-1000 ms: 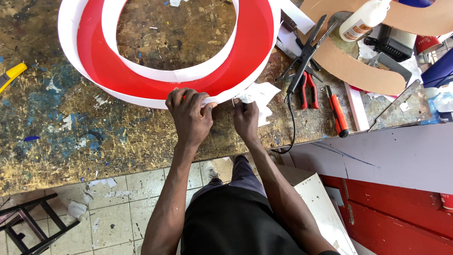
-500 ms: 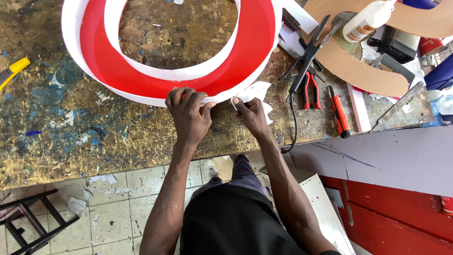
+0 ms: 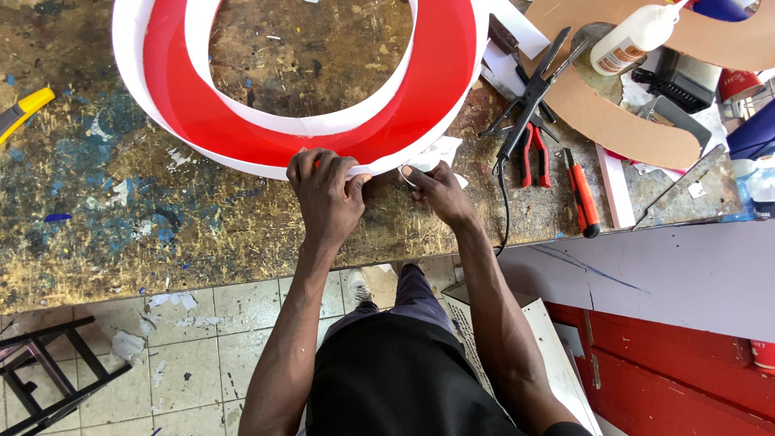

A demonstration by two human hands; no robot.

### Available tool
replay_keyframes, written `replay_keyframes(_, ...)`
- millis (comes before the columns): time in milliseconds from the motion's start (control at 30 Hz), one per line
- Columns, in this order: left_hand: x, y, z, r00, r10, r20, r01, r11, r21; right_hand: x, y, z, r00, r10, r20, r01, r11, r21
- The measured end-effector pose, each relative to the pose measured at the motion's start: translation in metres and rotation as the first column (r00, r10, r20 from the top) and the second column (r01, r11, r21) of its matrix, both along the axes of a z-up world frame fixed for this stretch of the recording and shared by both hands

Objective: The person applies glue to the edge of a red and white circular sign and presses a white strip into place. They wipe away excess glue with a cloth, then use a rotary tool to trim the edge of the sign.

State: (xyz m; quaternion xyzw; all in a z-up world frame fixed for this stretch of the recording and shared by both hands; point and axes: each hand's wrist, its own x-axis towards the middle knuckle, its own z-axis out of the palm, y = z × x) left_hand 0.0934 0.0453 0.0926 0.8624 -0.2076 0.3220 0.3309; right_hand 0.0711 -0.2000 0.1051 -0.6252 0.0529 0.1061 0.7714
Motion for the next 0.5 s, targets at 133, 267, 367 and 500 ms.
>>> replay_keyframes(133, -0.001, 0.001, -0.003, 1.0, 0.0, -0.011, 0.0, 1.0, -0.003, 0.001, -0.007, 0.001, 0.999, 0.042, -0.006, -0.042, 0.999, 0.031)
replay_keyframes(267, 0.016, 0.011, -0.025, 0.999, 0.022, -0.033, -0.022, 1.0, -0.012, -0.005, -0.016, -0.014, 0.958, 0.287, 0.014, -0.285, 0.956, -0.071)
replay_keyframes(367, 0.025, 0.021, -0.029, 0.999, 0.023, -0.034, -0.022, 1.0, 0.017, -0.022, -0.005, 0.021, 0.963, 0.268, 0.038, -0.269, 0.963, 0.005)
replay_keyframes(500, 0.022, 0.027, -0.03, 0.999, 0.003, -0.049, -0.001, 0.999, 0.053, -0.033, -0.013, 0.025, 0.997, 0.08, -0.004, -0.08, 0.994, 0.069)
